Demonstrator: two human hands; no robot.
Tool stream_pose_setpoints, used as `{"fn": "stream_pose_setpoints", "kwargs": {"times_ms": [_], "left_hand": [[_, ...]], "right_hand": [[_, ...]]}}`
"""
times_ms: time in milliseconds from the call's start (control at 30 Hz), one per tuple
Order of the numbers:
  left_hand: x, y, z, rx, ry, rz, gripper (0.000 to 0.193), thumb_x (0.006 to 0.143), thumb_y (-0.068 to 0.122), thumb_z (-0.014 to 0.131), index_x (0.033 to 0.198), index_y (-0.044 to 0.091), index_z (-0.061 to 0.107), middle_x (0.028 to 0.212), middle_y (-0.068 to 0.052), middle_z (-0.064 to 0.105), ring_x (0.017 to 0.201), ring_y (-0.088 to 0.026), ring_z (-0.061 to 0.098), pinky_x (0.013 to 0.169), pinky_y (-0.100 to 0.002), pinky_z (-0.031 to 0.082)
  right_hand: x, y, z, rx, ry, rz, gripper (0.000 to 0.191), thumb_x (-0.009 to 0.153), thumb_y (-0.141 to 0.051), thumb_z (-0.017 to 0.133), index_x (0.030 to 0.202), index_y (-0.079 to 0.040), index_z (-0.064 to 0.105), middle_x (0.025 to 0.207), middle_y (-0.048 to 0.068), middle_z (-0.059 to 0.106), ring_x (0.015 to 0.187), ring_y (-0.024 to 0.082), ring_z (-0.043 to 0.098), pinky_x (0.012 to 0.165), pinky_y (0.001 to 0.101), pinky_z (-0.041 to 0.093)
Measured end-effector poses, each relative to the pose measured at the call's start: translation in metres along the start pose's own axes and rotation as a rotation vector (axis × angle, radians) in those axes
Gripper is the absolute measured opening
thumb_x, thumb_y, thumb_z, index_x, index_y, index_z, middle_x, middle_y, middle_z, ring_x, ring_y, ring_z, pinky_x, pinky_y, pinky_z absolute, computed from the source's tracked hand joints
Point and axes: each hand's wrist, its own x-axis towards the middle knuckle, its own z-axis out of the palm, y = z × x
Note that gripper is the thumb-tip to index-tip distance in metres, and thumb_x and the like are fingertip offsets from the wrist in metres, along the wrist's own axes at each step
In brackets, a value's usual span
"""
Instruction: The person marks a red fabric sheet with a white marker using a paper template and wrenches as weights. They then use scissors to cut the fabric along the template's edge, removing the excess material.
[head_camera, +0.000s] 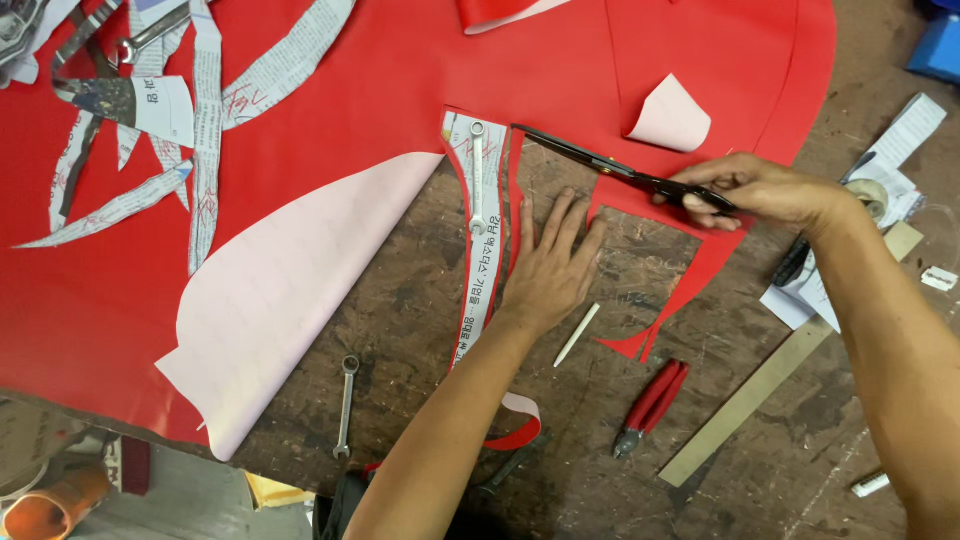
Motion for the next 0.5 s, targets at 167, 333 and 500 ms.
{"fn": "stream_pose_setpoints", "kwargs": {"times_ms": [167,333,500], "left_hand": [[0.000,0.000,-0.001,-0.036,0.033,0.001,0.050,0.101,0.030,0.054,0.145,0.007,0.050,0.157,-0.018,0.038,0.154,-0.033,0.025,0.125,-0.071,0.011],[0.001,0.002,-0.005,-0.068,0.086,0.004,0.048,0.102,0.029,0.054,0.144,0.006,0.050,0.155,-0.019,0.041,0.153,-0.033,0.029,0.124,-0.071,0.013],[-0.001,0.002,-0.008,-0.085,0.103,0.018,0.044,0.100,0.026,0.056,0.139,0.005,0.053,0.151,-0.020,0.043,0.151,-0.034,0.031,0.124,-0.070,0.015]], "right_hand": [[0.000,0.006,-0.004,0.033,-0.004,-0.022,0.037,0.090,-0.015,0.066,0.123,-0.001,0.073,0.064,0.001,0.059,0.051,0.008,0.047,0.046,0.0260,0.037],[-0.005,0.001,0.000,0.024,0.005,-0.033,0.036,0.091,-0.016,0.069,0.123,0.000,0.073,0.065,0.000,0.059,0.051,0.008,0.044,0.045,0.0261,0.036],[-0.003,-0.005,0.003,-0.004,0.010,-0.036,0.036,0.092,-0.016,0.068,0.124,-0.002,0.073,0.065,0.001,0.059,0.051,0.008,0.046,0.045,0.0252,0.035]]}}
